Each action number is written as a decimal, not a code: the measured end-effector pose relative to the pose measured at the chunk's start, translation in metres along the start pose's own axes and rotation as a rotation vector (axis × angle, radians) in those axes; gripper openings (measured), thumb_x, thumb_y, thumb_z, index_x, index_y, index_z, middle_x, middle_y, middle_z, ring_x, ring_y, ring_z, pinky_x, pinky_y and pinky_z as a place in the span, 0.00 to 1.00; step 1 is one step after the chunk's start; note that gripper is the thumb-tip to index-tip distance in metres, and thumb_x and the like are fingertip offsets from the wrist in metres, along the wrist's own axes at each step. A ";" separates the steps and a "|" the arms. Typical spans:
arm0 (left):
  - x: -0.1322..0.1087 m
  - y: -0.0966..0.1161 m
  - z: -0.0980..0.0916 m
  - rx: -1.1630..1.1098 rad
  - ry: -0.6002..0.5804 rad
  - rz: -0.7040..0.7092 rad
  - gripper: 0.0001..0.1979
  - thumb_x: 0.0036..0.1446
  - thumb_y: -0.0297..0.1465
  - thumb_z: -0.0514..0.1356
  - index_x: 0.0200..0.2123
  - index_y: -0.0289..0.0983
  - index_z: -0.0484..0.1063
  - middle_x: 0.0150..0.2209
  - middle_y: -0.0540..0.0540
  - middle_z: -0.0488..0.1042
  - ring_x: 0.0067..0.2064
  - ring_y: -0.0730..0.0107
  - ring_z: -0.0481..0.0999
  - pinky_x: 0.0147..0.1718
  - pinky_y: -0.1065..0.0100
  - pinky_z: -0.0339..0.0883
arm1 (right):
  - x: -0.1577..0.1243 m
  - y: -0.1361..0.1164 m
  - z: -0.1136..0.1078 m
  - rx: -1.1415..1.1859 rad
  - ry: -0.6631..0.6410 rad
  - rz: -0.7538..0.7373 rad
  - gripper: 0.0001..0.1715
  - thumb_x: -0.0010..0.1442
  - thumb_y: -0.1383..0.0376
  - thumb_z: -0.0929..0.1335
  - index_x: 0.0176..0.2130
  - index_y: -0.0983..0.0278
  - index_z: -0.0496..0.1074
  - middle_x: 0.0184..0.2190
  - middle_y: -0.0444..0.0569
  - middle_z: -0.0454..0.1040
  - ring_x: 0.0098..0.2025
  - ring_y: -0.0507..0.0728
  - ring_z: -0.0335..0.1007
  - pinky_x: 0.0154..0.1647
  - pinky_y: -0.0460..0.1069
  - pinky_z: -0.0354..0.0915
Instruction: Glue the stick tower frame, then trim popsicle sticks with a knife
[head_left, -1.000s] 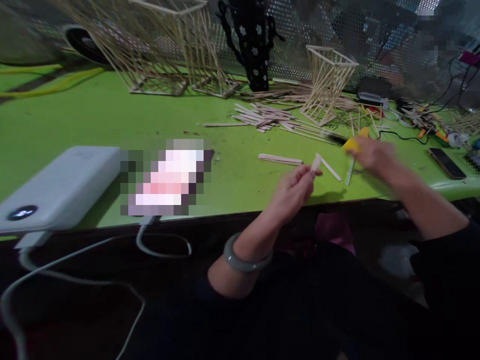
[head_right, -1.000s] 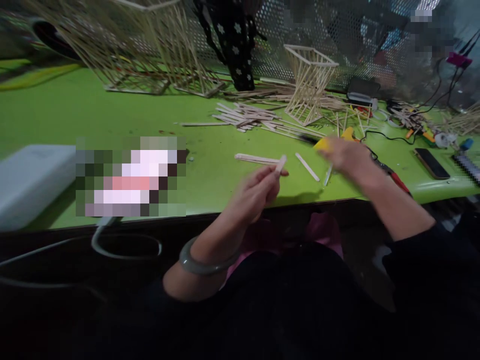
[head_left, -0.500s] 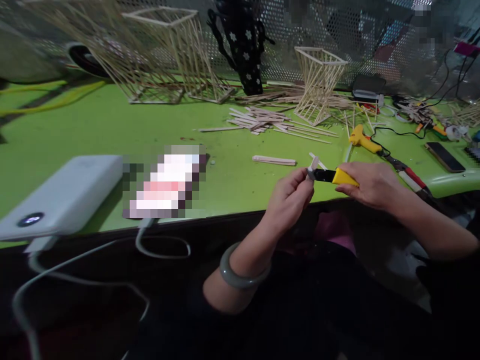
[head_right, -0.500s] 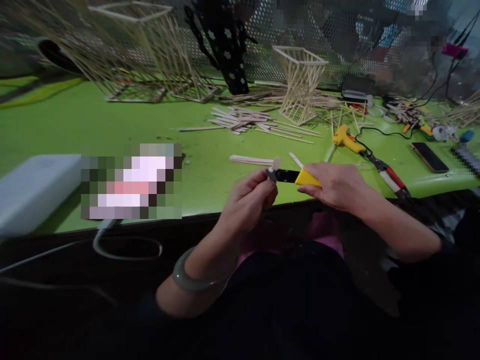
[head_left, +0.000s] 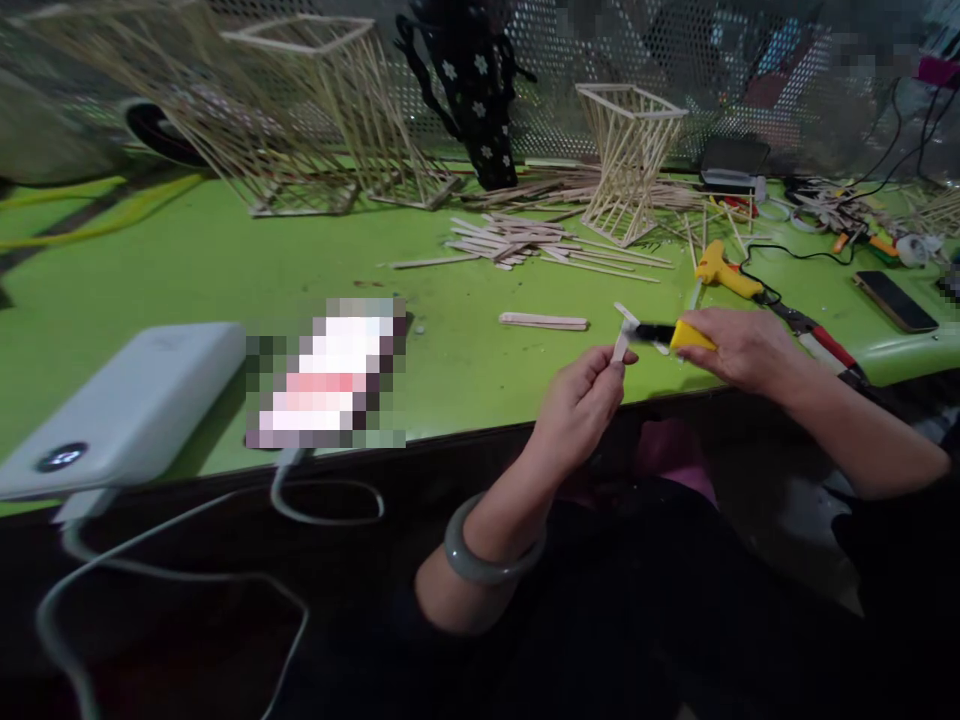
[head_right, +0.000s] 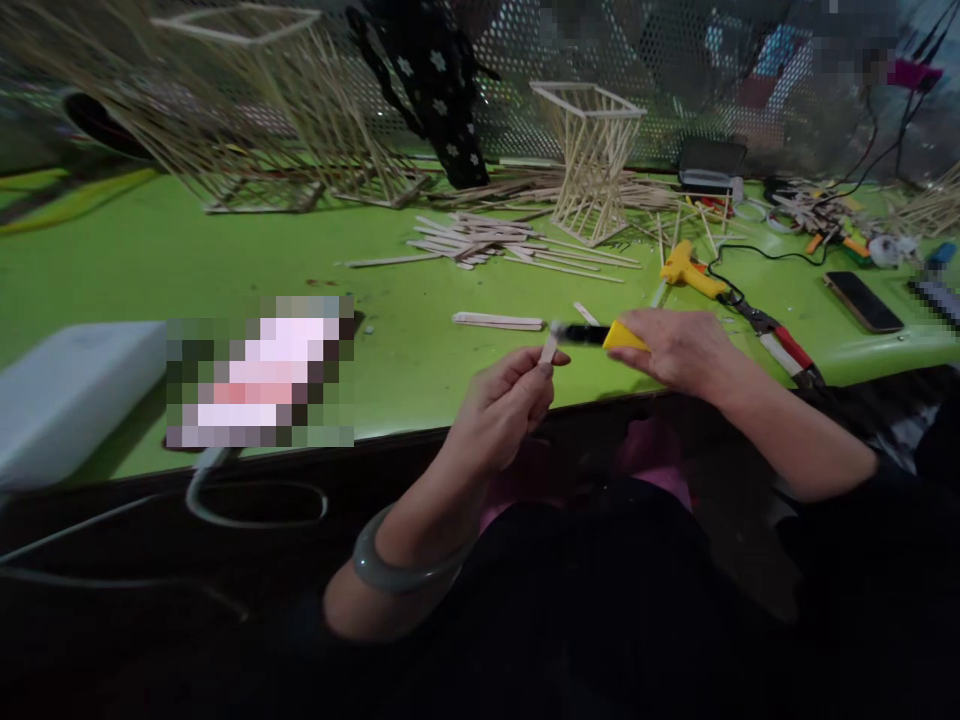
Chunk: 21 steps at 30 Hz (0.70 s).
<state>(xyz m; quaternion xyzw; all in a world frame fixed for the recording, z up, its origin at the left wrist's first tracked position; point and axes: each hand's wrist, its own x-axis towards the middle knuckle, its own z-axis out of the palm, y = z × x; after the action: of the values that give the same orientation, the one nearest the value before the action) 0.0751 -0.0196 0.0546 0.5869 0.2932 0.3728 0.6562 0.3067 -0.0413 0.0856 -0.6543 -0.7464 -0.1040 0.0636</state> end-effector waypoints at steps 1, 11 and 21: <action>-0.004 0.002 0.000 -0.003 -0.035 -0.019 0.09 0.57 0.35 0.56 0.36 0.36 0.72 0.16 0.57 0.53 0.17 0.80 0.50 0.15 0.72 0.41 | 0.000 0.012 0.001 -0.005 0.003 0.100 0.33 0.63 0.45 0.54 0.47 0.63 0.72 0.36 0.54 0.78 0.36 0.59 0.72 0.29 0.49 0.56; 0.003 0.001 0.001 -0.110 -0.012 -0.038 0.08 0.57 0.35 0.57 0.36 0.37 0.71 0.15 0.57 0.53 0.16 0.80 0.50 0.15 0.73 0.42 | -0.028 -0.014 -0.017 0.052 0.110 -0.012 0.36 0.63 0.43 0.52 0.47 0.63 0.72 0.36 0.54 0.78 0.36 0.59 0.72 0.30 0.50 0.58; -0.008 0.000 -0.001 0.025 -0.042 -0.001 0.10 0.59 0.34 0.54 0.39 0.35 0.70 0.17 0.57 0.53 0.17 0.80 0.50 0.16 0.73 0.43 | -0.018 -0.022 -0.009 0.000 0.039 -0.051 0.29 0.63 0.46 0.56 0.42 0.63 0.72 0.35 0.52 0.77 0.35 0.57 0.70 0.28 0.48 0.53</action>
<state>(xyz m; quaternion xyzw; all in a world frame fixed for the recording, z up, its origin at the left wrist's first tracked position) 0.0699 -0.0254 0.0538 0.6025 0.2844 0.3564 0.6551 0.2869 -0.0638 0.0886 -0.6327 -0.7615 -0.1185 0.0756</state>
